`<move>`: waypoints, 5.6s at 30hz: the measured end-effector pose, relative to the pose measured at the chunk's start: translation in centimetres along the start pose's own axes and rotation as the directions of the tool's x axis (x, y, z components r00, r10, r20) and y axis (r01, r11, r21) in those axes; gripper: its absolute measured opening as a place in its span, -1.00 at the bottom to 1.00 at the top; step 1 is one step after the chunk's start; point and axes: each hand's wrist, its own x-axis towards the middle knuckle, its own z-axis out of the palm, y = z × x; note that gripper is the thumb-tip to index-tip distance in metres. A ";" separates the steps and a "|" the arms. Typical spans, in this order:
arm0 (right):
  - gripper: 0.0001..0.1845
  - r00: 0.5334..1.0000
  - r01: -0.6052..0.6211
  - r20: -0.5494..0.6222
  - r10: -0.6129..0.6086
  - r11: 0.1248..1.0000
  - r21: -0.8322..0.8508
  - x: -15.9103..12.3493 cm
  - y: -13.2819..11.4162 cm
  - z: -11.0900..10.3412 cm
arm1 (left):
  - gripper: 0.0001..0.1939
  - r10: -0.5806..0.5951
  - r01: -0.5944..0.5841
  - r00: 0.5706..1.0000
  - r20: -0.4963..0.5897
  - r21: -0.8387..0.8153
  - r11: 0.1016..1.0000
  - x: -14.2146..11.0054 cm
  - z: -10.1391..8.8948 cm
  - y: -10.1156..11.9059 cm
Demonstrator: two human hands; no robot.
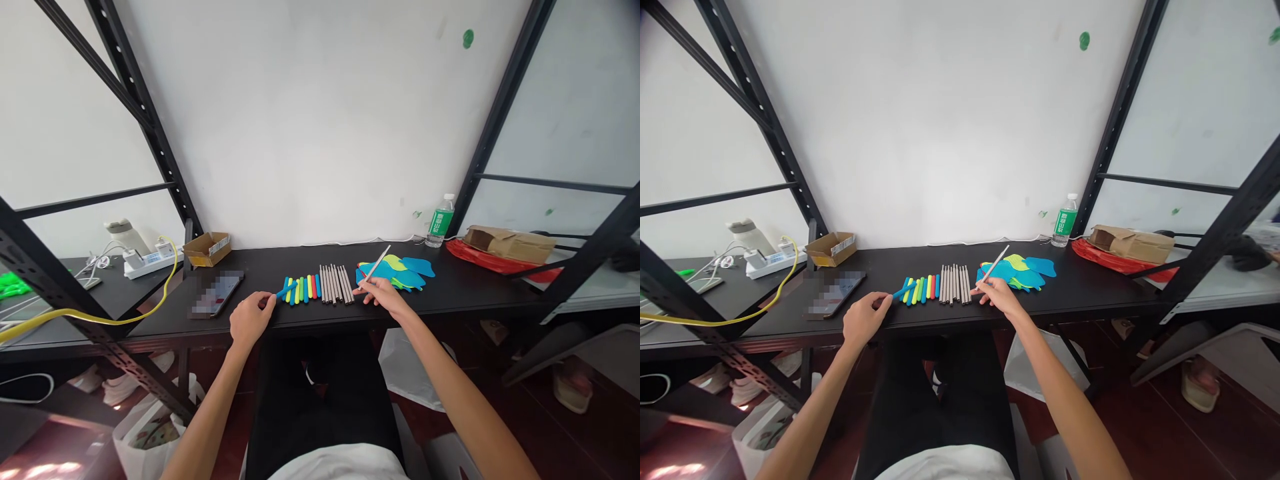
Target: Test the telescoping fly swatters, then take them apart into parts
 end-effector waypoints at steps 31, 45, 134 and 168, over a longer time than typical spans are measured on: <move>-0.58 0.999 0.024 -0.034 -0.024 1.000 -0.006 -0.1 0.2 0.0 | -0.64 0.002 -0.002 1.000 -0.006 -0.022 1.000 0.1 0.2 -0.2; -0.64 0.975 -0.217 0.109 0.195 0.705 0.675 -0.8 -2.2 -0.9 | -0.66 0.008 -0.008 1.000 -0.014 -0.018 1.000 0.2 0.3 -0.2; -0.67 1.000 -0.013 0.027 -0.006 0.743 0.669 -0.5 -0.6 1.5 | -0.64 0.232 0.004 0.951 0.204 -0.758 0.652 0.4 1.7 1.1; -0.63 0.998 0.002 0.048 -0.035 0.822 0.570 -0.2 0.2 1.6 | -0.66 0.232 -0.015 0.955 0.188 -0.746 0.666 0.4 1.9 0.9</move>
